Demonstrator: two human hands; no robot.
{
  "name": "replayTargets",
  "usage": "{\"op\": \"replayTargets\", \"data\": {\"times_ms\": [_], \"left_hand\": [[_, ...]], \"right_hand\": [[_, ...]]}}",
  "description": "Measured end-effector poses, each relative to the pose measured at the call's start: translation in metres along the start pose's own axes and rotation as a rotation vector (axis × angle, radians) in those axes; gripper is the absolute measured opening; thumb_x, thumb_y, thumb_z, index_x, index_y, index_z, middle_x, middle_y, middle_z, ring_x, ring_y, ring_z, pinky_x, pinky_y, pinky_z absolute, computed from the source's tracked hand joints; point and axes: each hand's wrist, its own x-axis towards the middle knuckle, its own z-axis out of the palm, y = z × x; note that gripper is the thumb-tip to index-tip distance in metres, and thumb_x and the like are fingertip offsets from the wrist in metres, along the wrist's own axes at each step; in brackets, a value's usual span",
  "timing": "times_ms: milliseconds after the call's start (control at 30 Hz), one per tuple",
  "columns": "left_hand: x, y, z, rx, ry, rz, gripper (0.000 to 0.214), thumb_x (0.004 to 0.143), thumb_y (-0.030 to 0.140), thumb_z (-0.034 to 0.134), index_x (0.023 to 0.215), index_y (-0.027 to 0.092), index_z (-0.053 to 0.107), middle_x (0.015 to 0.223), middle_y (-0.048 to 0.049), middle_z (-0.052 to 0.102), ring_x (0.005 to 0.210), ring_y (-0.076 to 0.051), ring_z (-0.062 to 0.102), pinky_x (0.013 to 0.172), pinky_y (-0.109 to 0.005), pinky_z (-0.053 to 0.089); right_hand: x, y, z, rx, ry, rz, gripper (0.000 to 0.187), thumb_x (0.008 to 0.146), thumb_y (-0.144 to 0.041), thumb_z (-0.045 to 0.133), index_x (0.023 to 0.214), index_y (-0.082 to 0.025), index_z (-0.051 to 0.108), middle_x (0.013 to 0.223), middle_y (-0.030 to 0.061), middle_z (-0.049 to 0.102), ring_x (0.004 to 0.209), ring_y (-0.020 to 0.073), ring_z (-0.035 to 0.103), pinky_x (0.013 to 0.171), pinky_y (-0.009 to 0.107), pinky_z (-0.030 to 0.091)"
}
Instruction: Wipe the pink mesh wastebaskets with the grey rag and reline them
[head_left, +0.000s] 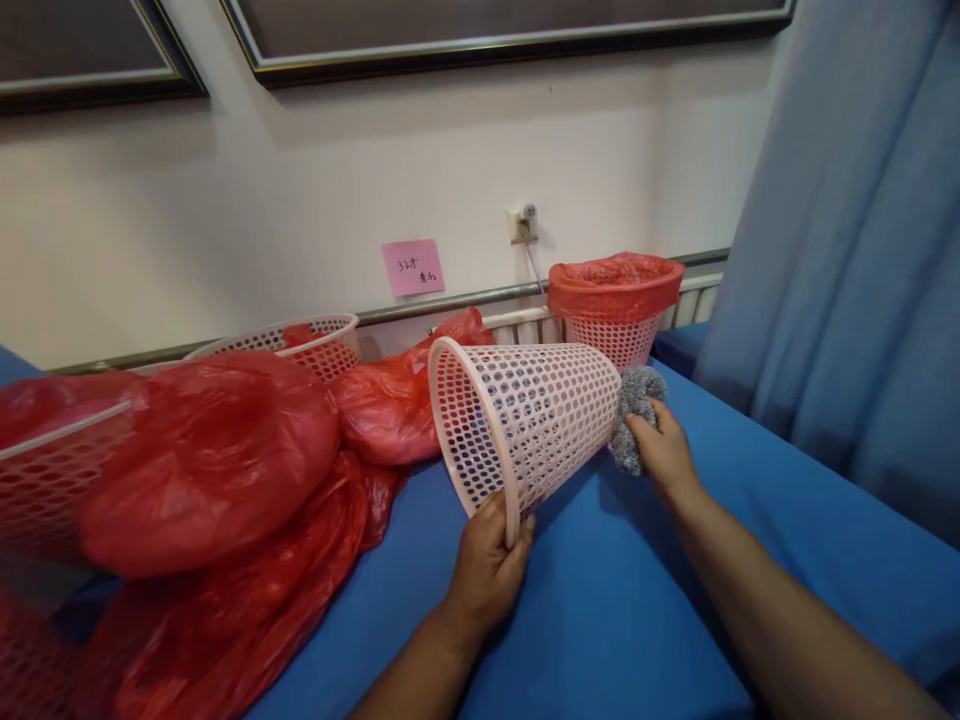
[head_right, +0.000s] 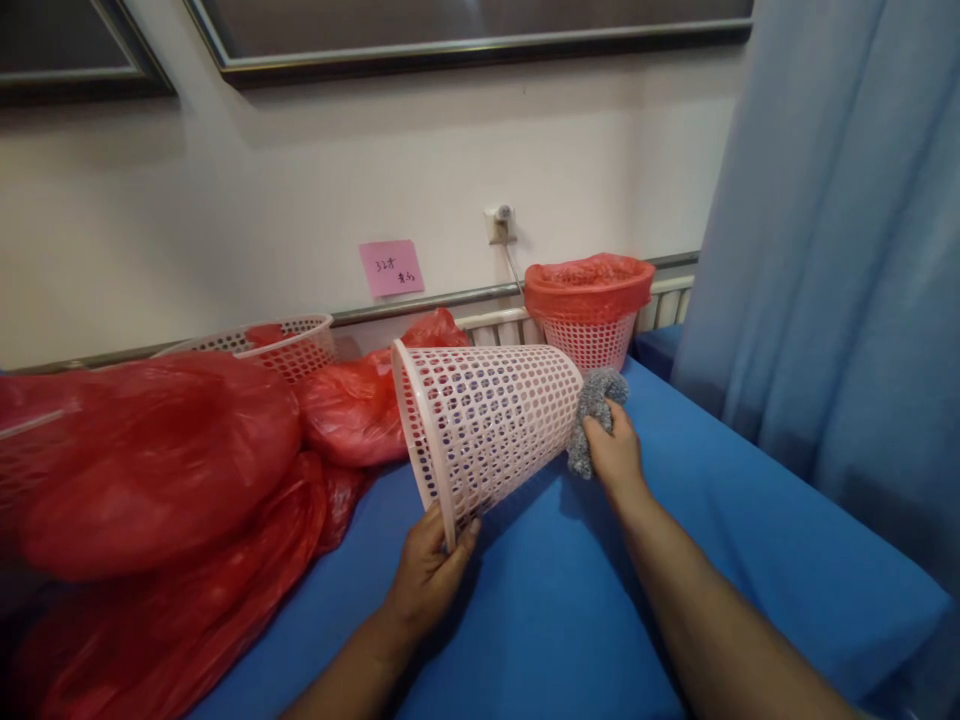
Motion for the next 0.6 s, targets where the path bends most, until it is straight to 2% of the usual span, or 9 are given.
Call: {"op": "replayTargets", "data": {"times_ms": [33, 100, 233, 300, 333, 367, 433, 533, 600], "left_hand": [[0.000, -0.003, 0.001, 0.011, -0.014, 0.001, 0.036, 0.098, 0.023, 0.053, 0.131, 0.021, 0.067, 0.128, -0.0121, 0.070, 0.118, -0.026, 0.066, 0.105, -0.043, 0.052], [0.000, -0.009, 0.003, 0.022, -0.036, -0.008, 0.036, 0.098, 0.022, 0.052, 0.130, 0.021, 0.067, 0.127, -0.0118, 0.070, 0.116, -0.026, 0.065, 0.105, -0.044, 0.052], [0.001, -0.014, 0.005, -0.013, -0.080, -0.007, 0.039, 0.092, 0.013, 0.053, 0.127, 0.021, 0.069, 0.125, -0.0103, 0.071, 0.113, -0.026, 0.065, 0.104, -0.045, 0.052], [0.001, -0.012, 0.006, -0.054, -0.124, -0.022, 0.039, 0.089, 0.010, 0.054, 0.122, 0.021, 0.071, 0.124, -0.0089, 0.071, 0.111, -0.026, 0.065, 0.102, -0.044, 0.053], [0.002, -0.012, 0.006, -0.065, -0.146, -0.034, 0.039, 0.089, 0.009, 0.053, 0.121, 0.021, 0.072, 0.124, -0.0083, 0.071, 0.110, -0.025, 0.065, 0.102, -0.043, 0.053], [0.002, -0.011, 0.006, -0.065, -0.162, -0.046, 0.041, 0.089, 0.008, 0.052, 0.121, 0.021, 0.072, 0.123, -0.0080, 0.072, 0.110, -0.025, 0.065, 0.103, -0.044, 0.053], [0.004, -0.012, 0.006, -0.030, -0.171, -0.060, 0.047, 0.088, 0.005, 0.048, 0.126, 0.022, 0.070, 0.123, -0.0077, 0.072, 0.110, -0.025, 0.065, 0.106, -0.045, 0.051], [0.006, -0.015, 0.006, 0.042, -0.192, -0.047, 0.056, 0.087, 0.003, 0.044, 0.135, 0.024, 0.065, 0.126, -0.0074, 0.071, 0.116, -0.025, 0.063, 0.111, -0.047, 0.048], [0.006, -0.016, 0.006, 0.064, -0.219, -0.034, 0.058, 0.088, 0.004, 0.044, 0.138, 0.024, 0.063, 0.129, -0.0076, 0.070, 0.118, -0.025, 0.062, 0.111, -0.046, 0.047]], "right_hand": [[-0.003, -0.002, 0.001, -0.005, -0.002, -0.062, 0.049, 0.080, -0.042, 0.059, 0.122, -0.018, 0.064, 0.113, 0.0127, 0.066, 0.110, 0.0322, 0.064, 0.105, 0.059, 0.049], [-0.024, -0.014, 0.001, -0.029, -0.037, -0.334, 0.046, 0.083, -0.037, 0.059, 0.125, -0.018, 0.063, 0.124, 0.0146, 0.061, 0.121, 0.0317, 0.060, 0.109, 0.057, 0.047], [-0.083, -0.049, -0.006, 0.022, -0.351, -0.934, 0.054, 0.085, -0.021, 0.059, 0.138, -0.022, 0.053, 0.145, 0.0147, 0.044, 0.131, 0.0282, 0.054, 0.106, 0.045, 0.052], [-0.100, -0.058, -0.010, 0.085, -0.478, -1.097, 0.059, 0.083, -0.019, 0.060, 0.141, -0.023, 0.052, 0.147, 0.0139, 0.042, 0.127, 0.0270, 0.057, 0.100, 0.042, 0.056], [-0.101, -0.059, -0.010, 0.103, -0.498, -1.123, 0.059, 0.082, -0.018, 0.060, 0.140, -0.024, 0.053, 0.146, 0.0135, 0.043, 0.124, 0.0267, 0.059, 0.098, 0.041, 0.057], [-0.099, -0.057, -0.010, 0.102, -0.475, -1.106, 0.058, 0.081, -0.018, 0.060, 0.138, -0.024, 0.054, 0.144, 0.0133, 0.045, 0.122, 0.0268, 0.060, 0.097, 0.041, 0.057], [-0.082, -0.047, -0.007, 0.054, -0.337, -0.950, 0.052, 0.081, -0.019, 0.060, 0.133, -0.024, 0.059, 0.140, 0.0129, 0.049, 0.124, 0.0284, 0.059, 0.101, 0.045, 0.055], [-0.037, -0.023, -0.003, 0.022, -0.047, -0.470, 0.044, 0.078, -0.027, 0.063, 0.122, -0.022, 0.066, 0.130, 0.0120, 0.059, 0.124, 0.0302, 0.058, 0.109, 0.051, 0.047], [-0.009, -0.008, -0.001, 0.126, 0.027, -0.088, 0.044, 0.074, -0.035, 0.065, 0.116, -0.021, 0.068, 0.115, 0.0100, 0.067, 0.111, 0.0289, 0.064, 0.102, 0.050, 0.052]]}}
